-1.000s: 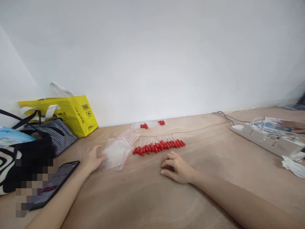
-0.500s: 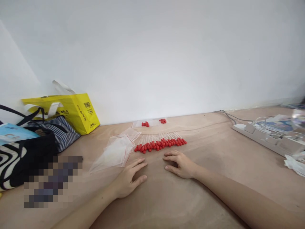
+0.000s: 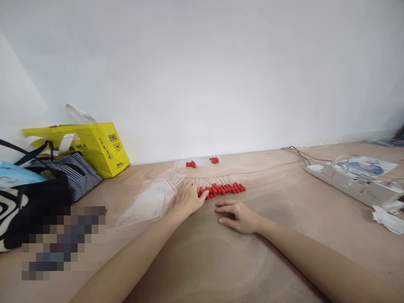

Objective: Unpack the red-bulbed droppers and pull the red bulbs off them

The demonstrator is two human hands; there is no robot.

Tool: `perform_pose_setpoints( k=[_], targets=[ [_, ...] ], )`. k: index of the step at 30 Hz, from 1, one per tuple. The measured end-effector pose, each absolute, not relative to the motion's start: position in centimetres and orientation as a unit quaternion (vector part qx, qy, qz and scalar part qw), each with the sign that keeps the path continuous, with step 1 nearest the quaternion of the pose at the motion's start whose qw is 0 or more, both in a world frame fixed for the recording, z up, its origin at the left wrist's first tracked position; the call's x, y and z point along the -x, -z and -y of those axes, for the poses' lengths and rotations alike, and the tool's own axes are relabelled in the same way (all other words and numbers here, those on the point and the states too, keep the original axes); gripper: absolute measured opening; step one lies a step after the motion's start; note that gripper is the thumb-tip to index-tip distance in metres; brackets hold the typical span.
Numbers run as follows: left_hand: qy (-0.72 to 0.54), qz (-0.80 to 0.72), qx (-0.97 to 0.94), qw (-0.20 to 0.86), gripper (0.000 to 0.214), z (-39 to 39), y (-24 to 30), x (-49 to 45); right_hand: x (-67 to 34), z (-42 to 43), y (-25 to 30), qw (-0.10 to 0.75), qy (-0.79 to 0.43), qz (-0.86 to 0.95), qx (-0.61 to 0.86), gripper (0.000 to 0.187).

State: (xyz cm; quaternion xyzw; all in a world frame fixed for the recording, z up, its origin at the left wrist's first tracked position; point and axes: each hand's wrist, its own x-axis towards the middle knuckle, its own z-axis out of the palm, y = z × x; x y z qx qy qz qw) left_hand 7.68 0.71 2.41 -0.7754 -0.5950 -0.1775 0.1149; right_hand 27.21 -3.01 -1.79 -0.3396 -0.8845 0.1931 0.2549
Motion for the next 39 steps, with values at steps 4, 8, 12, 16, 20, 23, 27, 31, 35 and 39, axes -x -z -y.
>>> perform_pose_setpoints(
  k=[4, 8, 12, 16, 20, 23, 27, 31, 35, 39],
  targets=[
    [0.169, 0.627, 0.754, 0.097, 0.027, -1.5, -2.5, -8.2, -27.2, 2.9, 2.0, 0.259, -0.189, 0.887, 0.331, 0.038],
    [0.188, 0.644, 0.737, 0.083, 0.027, -1.4, -2.9, -7.5, -27.2, 2.9, 1.9, 0.261, -0.18, 0.889, 0.33, 0.036],
    [0.231, 0.655, 0.715, 0.071, 0.022, -0.1, -3.8, -5.3, -27.1, 3.1, 1.8, 0.265, -0.168, 0.891, 0.329, 0.034],
    [0.309, 0.589, 0.747, 0.016, 0.026, 2.1, -3.7, -2.7, -26.7, 3.0, 2.1, 0.332, -0.141, 0.852, 0.38, 0.028],
    [0.306, 0.497, 0.812, 0.014, 0.022, 4.0, -2.2, -1.8, -26.5, 2.8, 2.3, 0.441, -0.1, 0.78, 0.432, 0.031],
    [0.273, 0.462, 0.844, 0.021, 0.019, 4.5, -1.0, -2.4, -26.5, 3.0, 2.2, 0.438, -0.047, 0.797, 0.413, 0.043],
    [0.246, 0.441, 0.862, 0.038, 0.017, 4.4, 0.0, -3.1, -26.1, 3.7, 1.8, 0.356, 0.003, 0.86, 0.365, 0.042],
    [0.259, 0.43, 0.864, 0.047, 0.016, 4.3, 0.2, -3.1, -25.1, 4.1, 1.7, 0.305, -0.004, 0.888, 0.343, 0.031],
    [0.277, 0.405, 0.869, 0.053, 0.016, 4.4, 0.3, -2.9, -24.2, 3.6, 1.9, 0.315, -0.02, 0.887, 0.337, 0.025],
    [0.286, 0.403, 0.867, 0.062, 0.018, 4.4, 0.4, -2.9, -23.7, 3.0, 2.2, 0.327, -0.023, 0.886, 0.328, 0.021]
  ],
)
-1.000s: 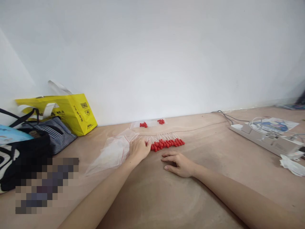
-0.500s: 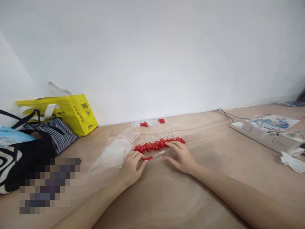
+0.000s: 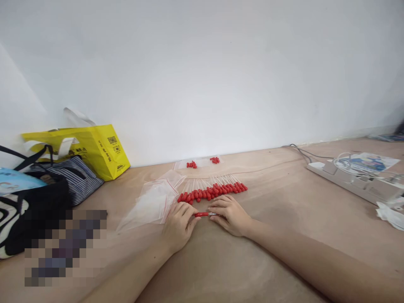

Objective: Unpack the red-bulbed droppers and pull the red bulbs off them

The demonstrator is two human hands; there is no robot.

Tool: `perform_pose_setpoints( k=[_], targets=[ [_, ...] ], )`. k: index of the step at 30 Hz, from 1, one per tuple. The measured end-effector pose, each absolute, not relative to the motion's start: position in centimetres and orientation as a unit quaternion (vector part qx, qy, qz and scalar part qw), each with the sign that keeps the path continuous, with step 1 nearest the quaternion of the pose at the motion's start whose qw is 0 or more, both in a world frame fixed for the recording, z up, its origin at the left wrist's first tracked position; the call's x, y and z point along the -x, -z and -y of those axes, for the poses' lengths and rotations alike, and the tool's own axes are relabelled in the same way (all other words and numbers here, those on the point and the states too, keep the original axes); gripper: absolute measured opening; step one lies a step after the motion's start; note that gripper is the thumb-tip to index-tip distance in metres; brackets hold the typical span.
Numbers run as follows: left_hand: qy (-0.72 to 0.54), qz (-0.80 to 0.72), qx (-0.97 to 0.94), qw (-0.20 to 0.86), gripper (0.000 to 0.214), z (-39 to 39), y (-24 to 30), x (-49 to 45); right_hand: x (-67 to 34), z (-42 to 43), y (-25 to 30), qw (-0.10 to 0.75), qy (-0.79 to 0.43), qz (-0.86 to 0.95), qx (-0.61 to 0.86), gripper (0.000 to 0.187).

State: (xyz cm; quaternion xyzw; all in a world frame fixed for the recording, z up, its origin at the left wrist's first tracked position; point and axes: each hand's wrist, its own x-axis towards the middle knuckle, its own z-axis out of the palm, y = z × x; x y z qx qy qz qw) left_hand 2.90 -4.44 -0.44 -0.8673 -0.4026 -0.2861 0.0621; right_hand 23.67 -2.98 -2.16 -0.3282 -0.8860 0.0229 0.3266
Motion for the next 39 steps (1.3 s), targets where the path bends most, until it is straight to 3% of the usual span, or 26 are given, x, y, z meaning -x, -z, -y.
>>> perform_pose_setpoints(
  k=[23, 39],
  targets=[
    [0.281, 0.371, 0.885, 0.007, 0.023, 3.6, 1.1, -4.5, -23.4, 3.0, 2.3, 0.328, 0.023, 0.874, 0.357, 0.023],
    [0.257, 0.371, 0.891, 0.046, 0.018, 3.8, 1.1, -4.4, -23.7, 3.4, 2.3, 0.316, 0.075, 0.877, 0.355, 0.019]
  ],
)
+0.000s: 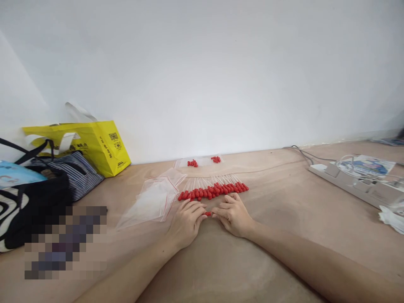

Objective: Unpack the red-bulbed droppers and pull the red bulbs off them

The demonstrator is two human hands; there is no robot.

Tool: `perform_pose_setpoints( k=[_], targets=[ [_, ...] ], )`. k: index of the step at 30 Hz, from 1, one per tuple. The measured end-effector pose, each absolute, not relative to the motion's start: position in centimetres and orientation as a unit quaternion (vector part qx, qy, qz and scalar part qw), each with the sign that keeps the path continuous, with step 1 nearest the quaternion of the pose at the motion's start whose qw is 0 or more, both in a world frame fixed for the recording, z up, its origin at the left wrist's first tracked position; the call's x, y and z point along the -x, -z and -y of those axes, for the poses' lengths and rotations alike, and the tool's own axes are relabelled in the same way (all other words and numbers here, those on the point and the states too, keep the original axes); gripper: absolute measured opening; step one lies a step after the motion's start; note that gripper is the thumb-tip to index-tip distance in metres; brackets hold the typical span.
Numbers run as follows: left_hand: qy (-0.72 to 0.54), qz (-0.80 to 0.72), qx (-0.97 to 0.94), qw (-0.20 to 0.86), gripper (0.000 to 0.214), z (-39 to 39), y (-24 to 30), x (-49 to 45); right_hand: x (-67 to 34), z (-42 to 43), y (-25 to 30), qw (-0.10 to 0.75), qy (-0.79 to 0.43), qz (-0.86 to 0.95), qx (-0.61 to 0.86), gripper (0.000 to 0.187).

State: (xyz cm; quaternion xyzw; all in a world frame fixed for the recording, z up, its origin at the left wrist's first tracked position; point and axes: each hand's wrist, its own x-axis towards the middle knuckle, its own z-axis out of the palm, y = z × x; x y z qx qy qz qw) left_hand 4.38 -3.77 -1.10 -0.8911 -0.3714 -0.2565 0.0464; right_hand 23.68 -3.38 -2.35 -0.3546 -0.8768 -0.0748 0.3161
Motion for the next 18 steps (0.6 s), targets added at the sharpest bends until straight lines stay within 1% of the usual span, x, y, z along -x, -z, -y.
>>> perform_pose_setpoints(
  k=[6, 18],
  targets=[
    [0.259, 0.366, 0.893, 0.049, 0.019, 3.88, 0.98, -4.39, -23.64, 3.33, 2.44, 0.356, 0.097, 0.869, 0.329, 0.017],
    [0.255, 0.355, 0.899, 0.036, 0.021, 3.69, 1.26, -4.27, -23.71, 3.36, 2.53, 0.364, 0.098, 0.867, 0.326, 0.017]
  ],
)
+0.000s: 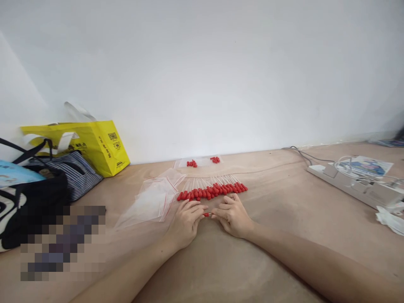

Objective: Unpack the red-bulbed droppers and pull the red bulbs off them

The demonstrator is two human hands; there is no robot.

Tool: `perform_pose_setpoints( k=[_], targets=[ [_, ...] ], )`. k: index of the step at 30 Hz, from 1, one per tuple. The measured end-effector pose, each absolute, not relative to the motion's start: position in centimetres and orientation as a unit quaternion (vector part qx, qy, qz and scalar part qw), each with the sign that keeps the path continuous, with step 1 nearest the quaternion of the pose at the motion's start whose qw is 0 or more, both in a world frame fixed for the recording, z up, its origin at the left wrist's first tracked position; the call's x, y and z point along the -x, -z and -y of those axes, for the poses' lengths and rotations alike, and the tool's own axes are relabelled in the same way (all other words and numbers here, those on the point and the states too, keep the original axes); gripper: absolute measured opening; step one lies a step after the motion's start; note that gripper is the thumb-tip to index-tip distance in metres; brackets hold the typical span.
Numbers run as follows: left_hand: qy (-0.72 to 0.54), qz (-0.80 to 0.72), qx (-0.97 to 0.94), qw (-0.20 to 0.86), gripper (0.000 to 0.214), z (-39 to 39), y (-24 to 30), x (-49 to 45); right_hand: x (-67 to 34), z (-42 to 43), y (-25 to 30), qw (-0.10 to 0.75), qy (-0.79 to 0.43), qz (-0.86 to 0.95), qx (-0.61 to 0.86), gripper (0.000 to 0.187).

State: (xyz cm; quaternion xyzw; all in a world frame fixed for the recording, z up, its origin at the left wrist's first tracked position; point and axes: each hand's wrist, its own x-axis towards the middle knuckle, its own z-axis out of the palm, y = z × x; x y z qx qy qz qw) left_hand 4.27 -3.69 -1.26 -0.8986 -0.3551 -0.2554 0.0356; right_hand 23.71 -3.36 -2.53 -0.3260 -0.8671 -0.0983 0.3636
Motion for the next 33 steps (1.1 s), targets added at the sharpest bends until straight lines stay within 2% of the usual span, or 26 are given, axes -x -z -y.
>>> perform_pose_setpoints(
  k=[10, 17, 20, 27, 33],
  targets=[
    [0.289, 0.438, 0.851, -0.001, 0.021, 3.7, 1.0, -2.9, -24.8, 2.6, 3.2, 0.336, 0.055, 0.849, 0.404, 0.019],
    [0.285, 0.528, 0.8, -0.007, 0.011, 3.8, 1.1, -3.1, -24.3, 2.1, 3.8, 0.326, -0.048, 0.855, 0.402, 0.037],
    [0.273, 0.564, 0.779, -0.023, 0.016, 3.8, 1.0, -3.2, -24.2, 2.1, 3.8, 0.332, -0.075, 0.854, 0.394, 0.039],
    [0.285, 0.573, 0.768, -0.044, 0.028, 4.1, 0.6, -3.1, -23.9, 2.2, 3.4, 0.353, -0.11, 0.847, 0.382, 0.034],
    [0.323, 0.565, 0.759, -0.032, 0.015, 4.1, -0.1, -2.3, -22.8, 3.1, 3.0, 0.36, -0.113, 0.844, 0.382, 0.023]
  ],
)
